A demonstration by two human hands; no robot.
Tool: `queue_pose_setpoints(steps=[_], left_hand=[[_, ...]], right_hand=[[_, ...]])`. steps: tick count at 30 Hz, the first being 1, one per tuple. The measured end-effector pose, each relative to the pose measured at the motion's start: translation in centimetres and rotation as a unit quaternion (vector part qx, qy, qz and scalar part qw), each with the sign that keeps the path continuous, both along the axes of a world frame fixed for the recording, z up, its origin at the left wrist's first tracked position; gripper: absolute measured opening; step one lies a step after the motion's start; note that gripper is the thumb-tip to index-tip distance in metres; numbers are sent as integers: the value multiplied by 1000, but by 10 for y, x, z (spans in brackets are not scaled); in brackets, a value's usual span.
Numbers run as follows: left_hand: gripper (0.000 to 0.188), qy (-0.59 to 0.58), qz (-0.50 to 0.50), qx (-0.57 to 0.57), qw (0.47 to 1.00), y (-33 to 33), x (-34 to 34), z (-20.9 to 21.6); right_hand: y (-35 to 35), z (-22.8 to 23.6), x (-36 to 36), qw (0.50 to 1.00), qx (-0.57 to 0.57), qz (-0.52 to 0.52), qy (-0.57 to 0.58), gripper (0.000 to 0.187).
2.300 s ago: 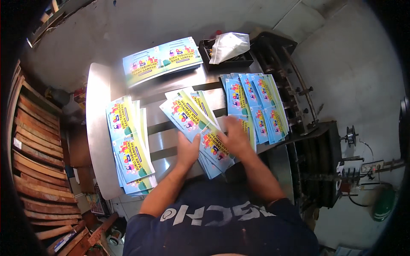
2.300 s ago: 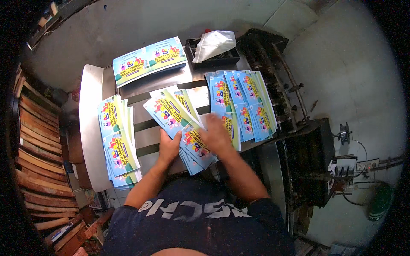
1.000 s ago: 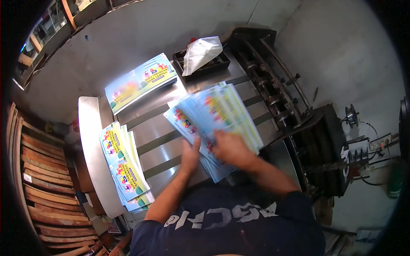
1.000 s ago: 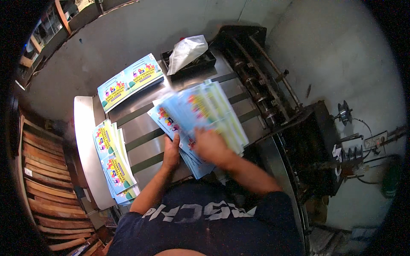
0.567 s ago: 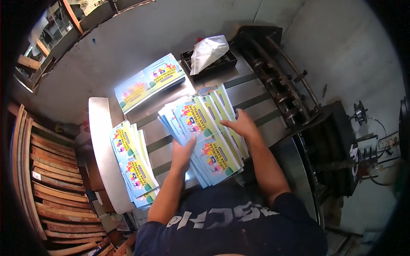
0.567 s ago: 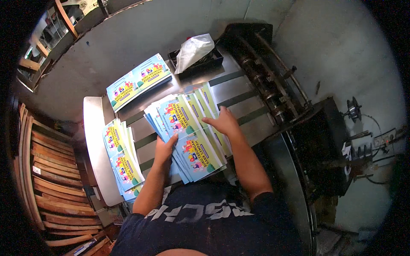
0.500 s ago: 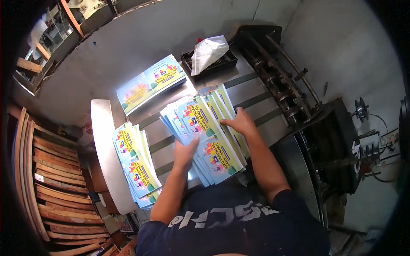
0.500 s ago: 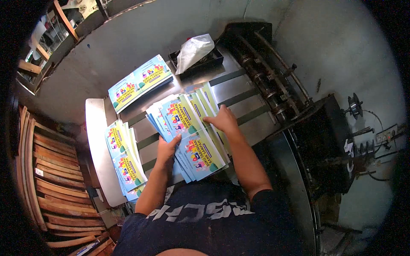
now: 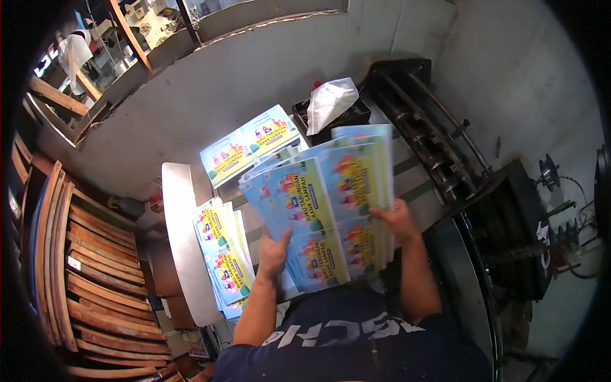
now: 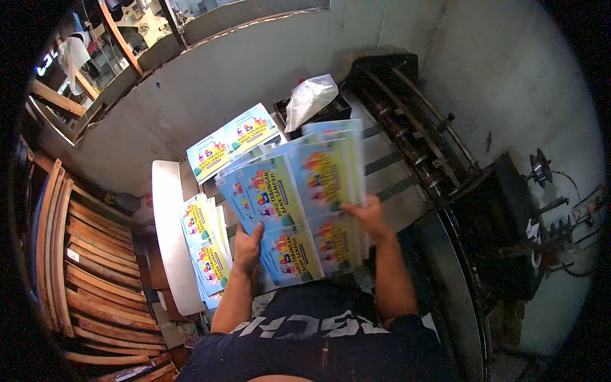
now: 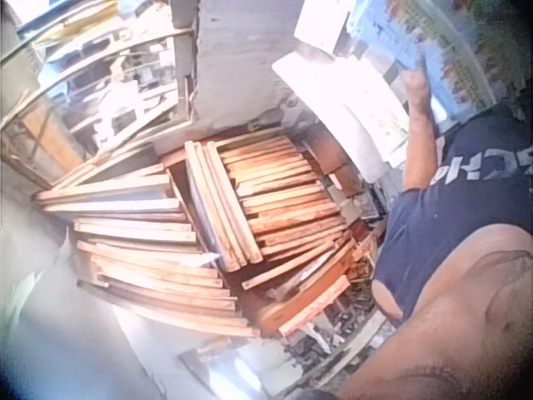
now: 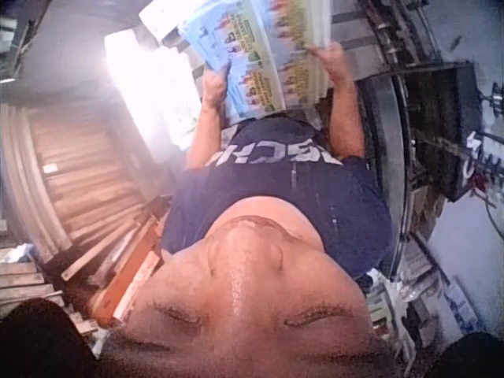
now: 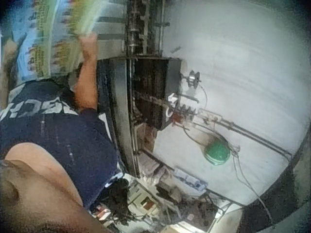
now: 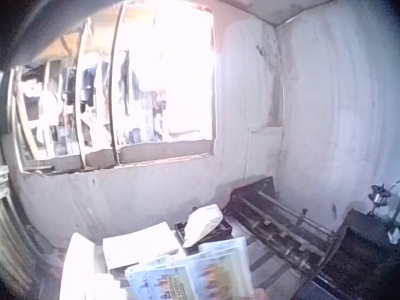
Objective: The person folds printed paper sheets by hand, sorts and fans through a stack of printed booklets on a table, and folds additional printed sheets.
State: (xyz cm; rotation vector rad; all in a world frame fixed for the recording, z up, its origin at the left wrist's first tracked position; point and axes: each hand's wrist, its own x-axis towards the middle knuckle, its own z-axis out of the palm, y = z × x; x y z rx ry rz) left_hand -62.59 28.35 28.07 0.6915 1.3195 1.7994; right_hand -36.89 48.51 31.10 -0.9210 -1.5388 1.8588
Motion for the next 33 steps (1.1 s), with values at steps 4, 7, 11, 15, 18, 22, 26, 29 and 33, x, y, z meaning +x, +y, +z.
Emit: queue_pose_setpoints(steps=[4, 7, 11, 15, 18, 22, 26, 29, 33], left_hand=[[49, -34, 48, 1, 998, -3, -7, 0], [42, 53, 48, -57, 996, 0, -22, -30], [47, -3, 70, -69, 995, 11, -7, -30], [45, -50, 81, -97, 991, 13, 4, -18], [47, -83, 79, -66, 991, 11, 7, -28], [44, -10, 89, -77, 993, 11, 8, -34], [43, -29, 100, -78, 991, 8, 4, -40], [43, -23, 104, -85, 991, 5, -1, -47], [43, -41, 72, -85, 993, 13, 4, -27]], right_hand=[[33, 45, 48, 989, -15, -112, 98, 36], [38, 75, 40, 975, -66, -72, 200, 39], [13, 36, -21, 989, -83, 27, 119, 41], [-28, -37, -89, 996, -69, 41, -41, 35], [-32, -24, -88, 996, -67, 23, -62, 33], [-14, -28, -65, 999, -16, 22, -30, 34], [40, -28, -8, 985, 39, -125, 116, 35], [58, 41, 20, 971, -26, -183, 152, 39], [37, 17, -13, 999, -22, -42, 14, 47]])
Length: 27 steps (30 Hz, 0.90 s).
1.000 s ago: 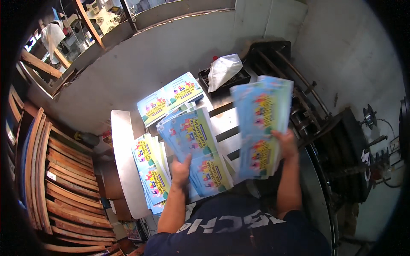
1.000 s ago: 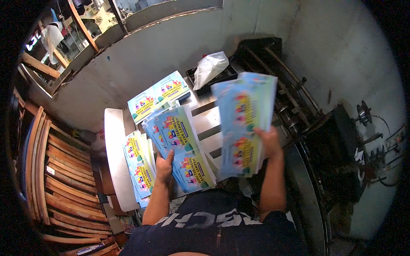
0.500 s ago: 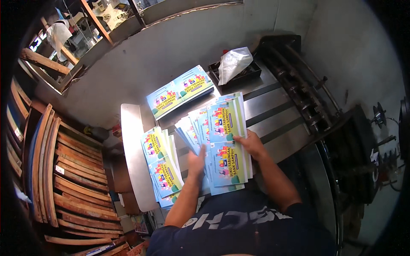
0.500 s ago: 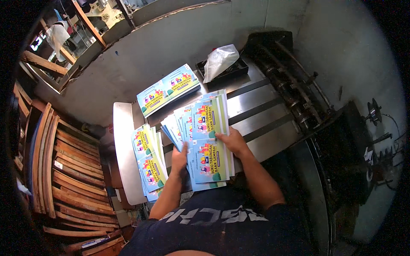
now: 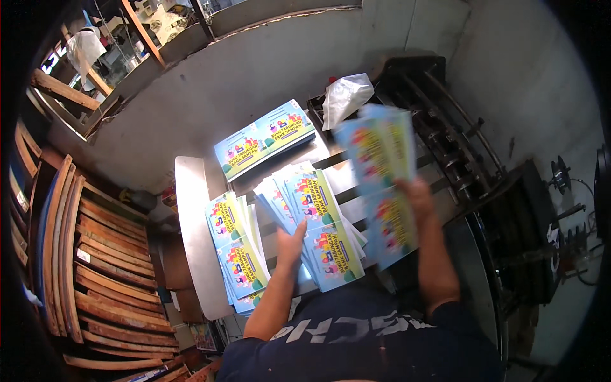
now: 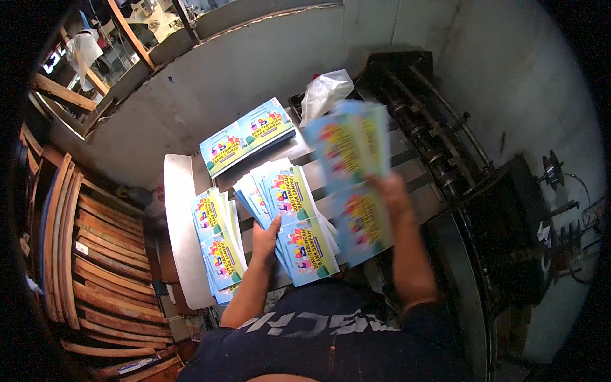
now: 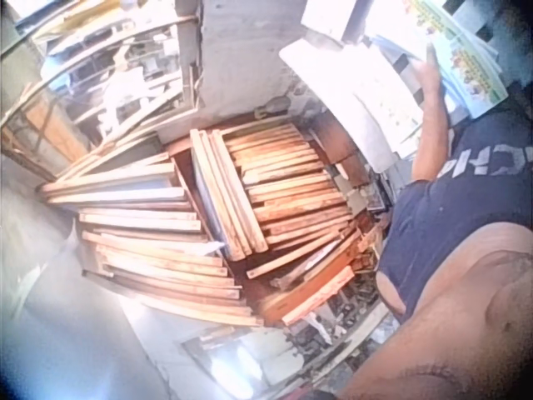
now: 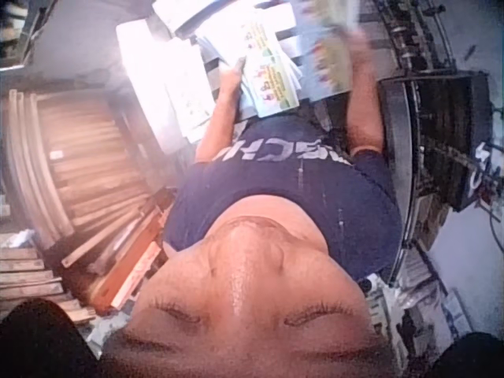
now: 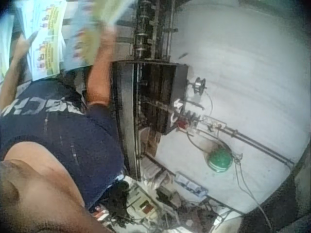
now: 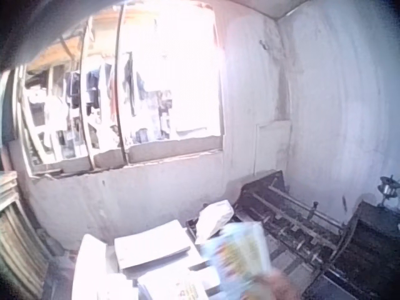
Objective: The person folds printed paper sheets by hand, sorts and fans through a stack of printed booklets on a table, and folds additional printed sheets.
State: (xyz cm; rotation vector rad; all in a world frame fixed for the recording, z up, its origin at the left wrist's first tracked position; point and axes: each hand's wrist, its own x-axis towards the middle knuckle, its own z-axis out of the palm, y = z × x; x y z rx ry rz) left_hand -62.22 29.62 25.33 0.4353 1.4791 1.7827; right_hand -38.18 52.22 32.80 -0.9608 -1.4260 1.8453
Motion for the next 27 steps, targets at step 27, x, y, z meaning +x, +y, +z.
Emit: queue_pose_setpoints(steps=[27], left_hand=[[76, 183, -185, -1, 965, -5, 6, 62]], right_hand=[[-69, 25, -59, 962, 96, 215, 138, 68]])
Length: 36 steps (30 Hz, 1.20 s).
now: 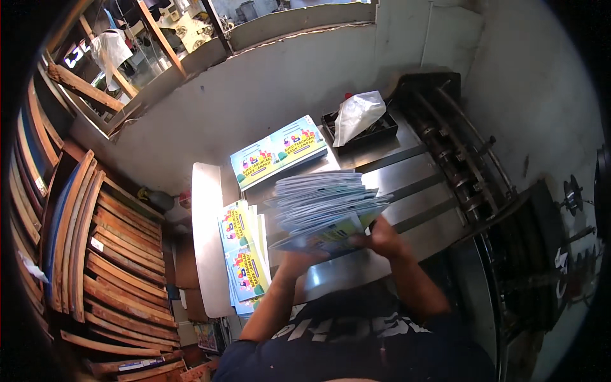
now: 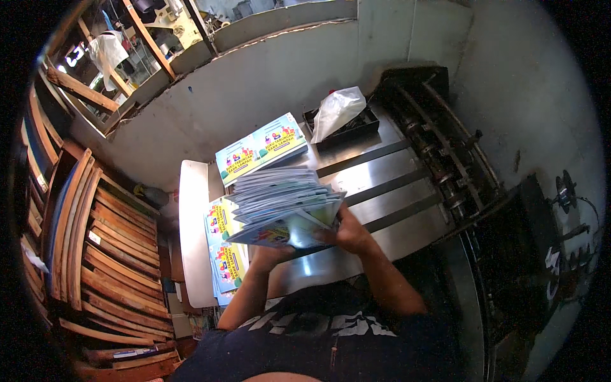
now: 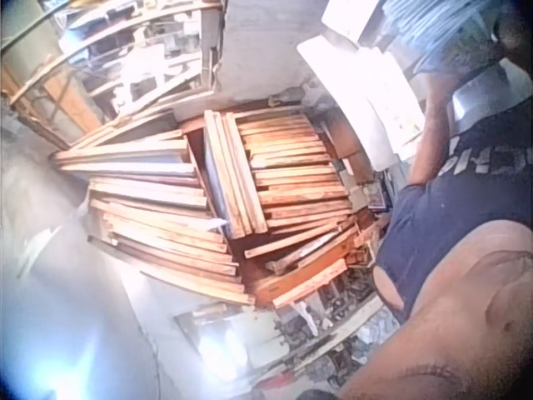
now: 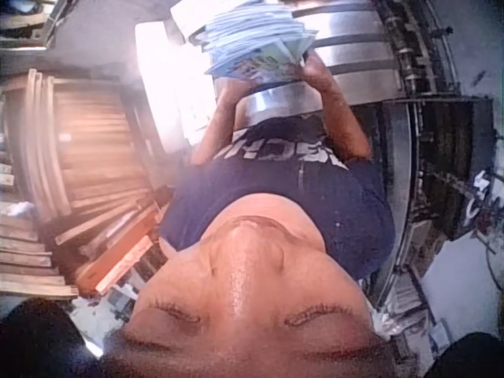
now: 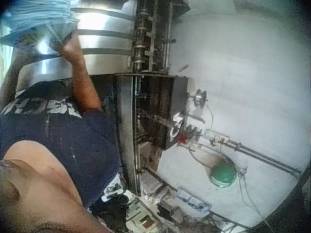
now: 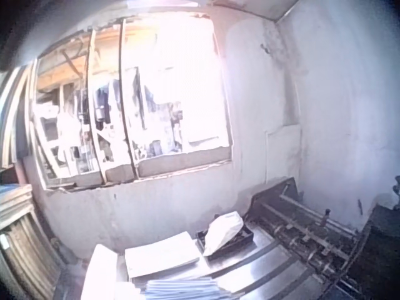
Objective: The person folds printed paper sheets by hand, sorts and fans through a stack of printed booklets on a table, and folds additional printed sheets.
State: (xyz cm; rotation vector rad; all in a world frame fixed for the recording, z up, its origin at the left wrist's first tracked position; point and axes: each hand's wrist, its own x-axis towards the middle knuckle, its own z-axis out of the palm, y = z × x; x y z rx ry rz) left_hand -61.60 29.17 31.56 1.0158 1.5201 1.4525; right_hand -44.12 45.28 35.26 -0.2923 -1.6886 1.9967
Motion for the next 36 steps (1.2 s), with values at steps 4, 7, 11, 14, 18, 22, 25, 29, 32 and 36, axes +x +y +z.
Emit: queue_pose_setpoints(steps=[4, 7, 11, 14, 18, 22, 25, 29, 32, 36], left_hand=[[94, -25, -98, 52, 993, -4, 16, 15], [72, 165, -56, 121, 977, -8, 6, -20], [62, 293, 2, 185, 938, -20, 13, -39], [60, 246, -15, 140, 959, -24, 19, -47], [59, 242, -3, 124, 962, -15, 18, -53], [57, 236, -3, 113, 965, -11, 17, -57], [56, 235, -7, 111, 966, -6, 18, -57], [55, 237, -3, 104, 966, -3, 18, -58], [54, 239, -2, 98, 966, 2, 21, -58], [52, 244, -2, 90, 966, 11, 24, -52]], right_hand=[[-10, 10, 1, 1000, 4, -13, 12, 71], [11, -6, 8, 989, 87, 65, -96, 112], [-8, -19, 17, 990, 142, 14, -8, 115], [-11, -26, 13, 990, -133, 30, 16, 103], [-9, -26, 11, 933, -356, 43, -18, 87], [-26, 13, 16, 981, -176, -21, -80, 73], [-11, -40, 24, 974, 215, -59, -45, 67], [-11, -40, 28, 995, 50, 5, -92, 93], [-11, -44, 29, 986, 119, -7, -119, 97], [-12, -32, 33, 980, 187, -25, -67, 102]])
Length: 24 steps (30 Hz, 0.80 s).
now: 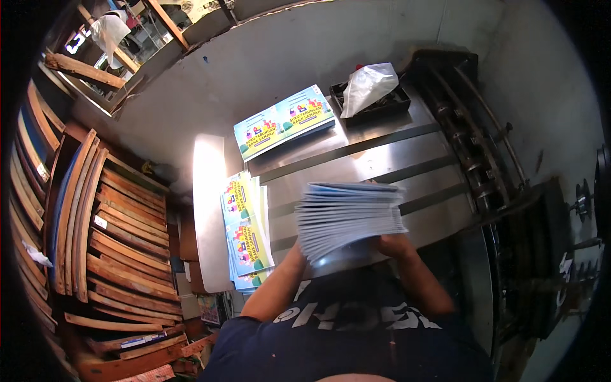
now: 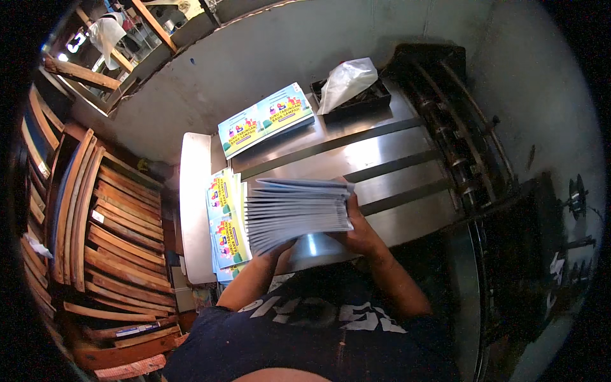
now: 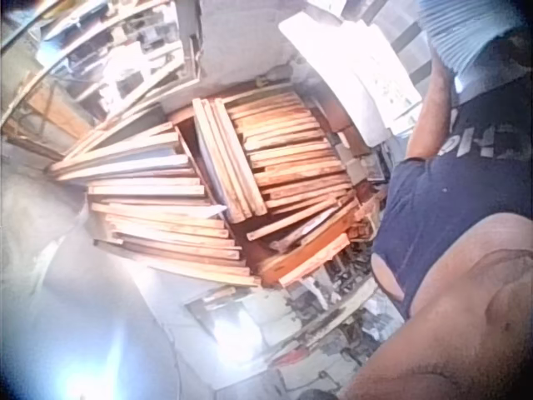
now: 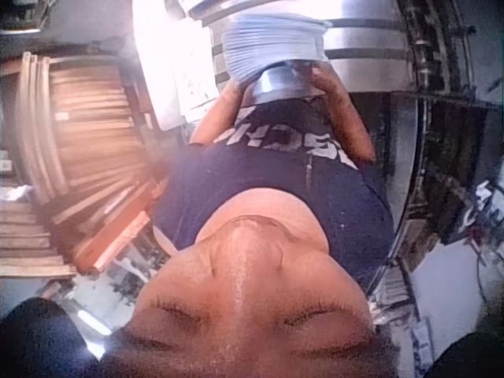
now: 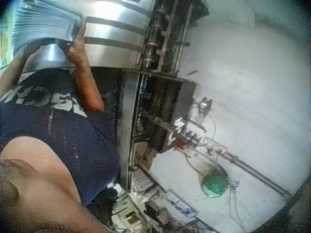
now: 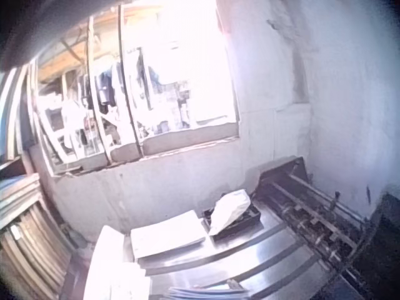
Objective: The person folds printed paper sheets by hand, sorts and fans through a stack of printed booklets on a table, and folds additional printed sheets.
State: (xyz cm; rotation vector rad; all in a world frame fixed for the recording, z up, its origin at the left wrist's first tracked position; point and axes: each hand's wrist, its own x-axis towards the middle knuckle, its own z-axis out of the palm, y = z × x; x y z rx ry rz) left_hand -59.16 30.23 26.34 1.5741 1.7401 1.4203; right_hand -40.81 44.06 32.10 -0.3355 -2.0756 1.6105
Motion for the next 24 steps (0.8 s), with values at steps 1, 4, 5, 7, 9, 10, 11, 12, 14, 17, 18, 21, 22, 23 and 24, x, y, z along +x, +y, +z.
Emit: queue_pose_setpoints(steps=[1, 4, 5, 7, 9, 10, 11, 12, 14, 17, 18, 21, 22, 23, 24], left_hand=[[52, 6, 3, -1, 1000, 4, 0, 3], [51, 24, 53, 22, 998, 7, -1, 60], [44, -10, 69, 36, 997, 6, 8, 105], [40, 134, 56, -59, 988, 1, 8, 163], [46, 283, 26, -126, 950, 0, 10, 182], [47, 331, 16, -154, 931, -1, 11, 172], [47, 325, 14, -159, 932, 0, 13, 152], [45, 355, 7, -175, 919, 0, 15, 128], [41, 372, 2, -185, 910, 2, 19, 115], [40, 370, -1, -181, 911, 3, 22, 118], [40, 371, 5, -185, 910, 3, 22, 117], [41, 364, 17, -207, 908, -3, 18, 117], [41, 354, 29, -207, 912, -8, 9, 117], [42, 343, 42, -207, 915, -15, -2, 117], [47, 333, 63, -276, 900, -27, -15, 120]], right_hand=[[2, 7, 3, 994, -88, 30, -64, 109], [16, 6, 20, 982, -163, 45, -78, 128], [23, -4, 32, 988, -148, 42, -25, 138], [48, -30, 72, 978, -198, -66, 31, 150], [61, -10, 95, 986, -108, -115, 60, 149], [62, -1, 98, 985, -113, -116, 51, 149], [61, 6, 97, 996, -22, -81, -37, 142], [56, 9, 93, 990, 65, -38, -119, 134], [45, 1, 78, 988, 43, -5, -151, 135], [41, -1, 70, 992, 53, -5, -118, 114], [41, -5, 68, 993, 21, -26, -109, 97], [47, -15, 59, 998, 12, -19, -60, 49], [50, -20, 59, 999, 32, -16, -35, 43], [52, -23, 57, 998, 52, -13, -11, 36], [52, -21, 57, 998, 53, -13, -13, 36]])
